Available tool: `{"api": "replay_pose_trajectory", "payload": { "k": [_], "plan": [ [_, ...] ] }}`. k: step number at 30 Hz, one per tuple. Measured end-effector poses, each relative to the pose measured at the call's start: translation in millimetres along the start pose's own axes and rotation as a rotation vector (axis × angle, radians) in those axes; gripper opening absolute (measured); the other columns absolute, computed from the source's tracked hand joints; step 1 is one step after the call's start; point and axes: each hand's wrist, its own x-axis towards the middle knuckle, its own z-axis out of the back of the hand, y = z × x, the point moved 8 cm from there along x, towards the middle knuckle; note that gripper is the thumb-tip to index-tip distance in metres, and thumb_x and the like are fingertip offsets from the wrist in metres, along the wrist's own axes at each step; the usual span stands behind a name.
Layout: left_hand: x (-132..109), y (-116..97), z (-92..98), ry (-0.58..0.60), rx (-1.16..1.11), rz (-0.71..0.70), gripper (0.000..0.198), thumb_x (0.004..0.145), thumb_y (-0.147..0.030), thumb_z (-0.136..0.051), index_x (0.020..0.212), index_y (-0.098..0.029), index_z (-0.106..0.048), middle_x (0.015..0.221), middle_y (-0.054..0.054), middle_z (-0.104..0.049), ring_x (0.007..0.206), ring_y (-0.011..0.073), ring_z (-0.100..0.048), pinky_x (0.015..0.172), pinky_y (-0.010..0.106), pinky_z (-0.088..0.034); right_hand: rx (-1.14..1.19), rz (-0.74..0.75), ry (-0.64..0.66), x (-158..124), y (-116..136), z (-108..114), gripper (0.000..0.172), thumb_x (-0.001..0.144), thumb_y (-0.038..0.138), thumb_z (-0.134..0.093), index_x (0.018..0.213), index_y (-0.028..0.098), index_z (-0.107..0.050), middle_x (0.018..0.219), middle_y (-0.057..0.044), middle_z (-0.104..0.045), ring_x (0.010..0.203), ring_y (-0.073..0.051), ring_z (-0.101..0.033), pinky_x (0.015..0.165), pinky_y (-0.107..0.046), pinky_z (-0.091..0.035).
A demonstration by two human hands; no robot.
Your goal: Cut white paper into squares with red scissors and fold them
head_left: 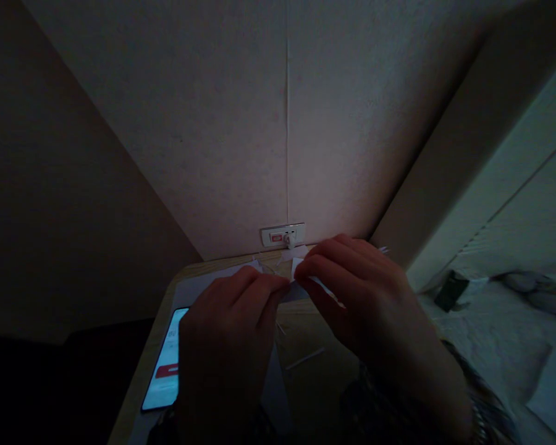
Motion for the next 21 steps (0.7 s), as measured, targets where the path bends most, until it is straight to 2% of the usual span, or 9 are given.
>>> {"api": "replay_pose_trajectory", "payload": {
  "k": [3,5,10,12,16,21],
  "plan": [
    [-1.3,4.0,1.2,0.019,-0.031,0.039,0.014,0.091,-0.018,-0.061,0.087,-0.023,-0.073,0.080,0.000,-0.076,0.073,0.0201,-0.072,0.064,0.031,-0.054,0.013,0.003,-0.004,-1.7,-2.6,2.9,0.013,0.090,0.010,-0.062,0.079,0.014,-0.068,0.079,-0.005,-0.067,0.073,-0.022,-0.060,0.065,-0.033,-0.043],
    [-3.4,7.3,4.4,0.005,-0.035,0.041,0.013,0.090,-0.019,-0.063,0.088,-0.024,-0.074,0.084,0.000,-0.078,0.074,0.0190,-0.073,0.066,0.030,-0.054,0.027,-0.032,0.016,-4.2,-13.1,7.7,0.010,0.090,0.010,-0.061,0.083,0.013,-0.068,0.081,-0.006,-0.067,0.075,-0.022,-0.061,0.065,-0.032,-0.044],
    [-8.5,19.2,13.4,-0.103,-0.037,0.082,0.014,0.090,-0.022,-0.063,0.084,-0.026,-0.074,0.083,-0.002,-0.078,0.073,0.0174,-0.072,0.069,0.028,-0.054,0.014,-0.105,-0.010,-9.1,-38.9,25.5,0.009,0.090,0.010,-0.059,0.085,0.012,-0.066,0.083,-0.006,-0.067,0.077,-0.022,-0.062,0.066,-0.031,-0.045],
    [-8.8,20.6,13.8,-0.128,-0.056,0.083,0.013,0.090,-0.021,-0.063,0.084,-0.027,-0.074,0.082,-0.004,-0.077,0.073,0.0161,-0.072,0.069,0.027,-0.053,0.017,-0.095,-0.004,-8.7,-41.1,26.7,0.010,0.090,0.009,-0.058,0.085,0.012,-0.066,0.082,-0.007,-0.067,0.076,-0.022,-0.063,0.066,-0.031,-0.045],
    [-8.2,21.0,8.2,-0.097,-0.109,0.085,0.014,0.090,-0.020,-0.063,0.082,-0.027,-0.072,0.080,-0.007,-0.075,0.072,0.0139,-0.071,0.068,0.024,-0.051,0.026,-0.098,0.013,-8.5,-42.4,25.4,0.010,0.089,0.008,-0.058,0.085,0.013,-0.066,0.082,-0.006,-0.067,0.075,-0.021,-0.063,0.065,-0.031,-0.046],
    [-7.9,23.3,10.1,-0.117,-0.099,0.075,0.015,0.091,-0.023,-0.062,0.082,-0.026,-0.073,0.079,-0.005,-0.075,0.071,0.0156,-0.071,0.068,0.027,-0.051,0.006,-0.088,-0.006,-9.4,-36.0,25.9,0.009,0.090,0.008,-0.059,0.088,0.014,-0.066,0.086,-0.006,-0.068,0.080,-0.022,-0.063,0.070,-0.034,-0.047]
  ]
}}
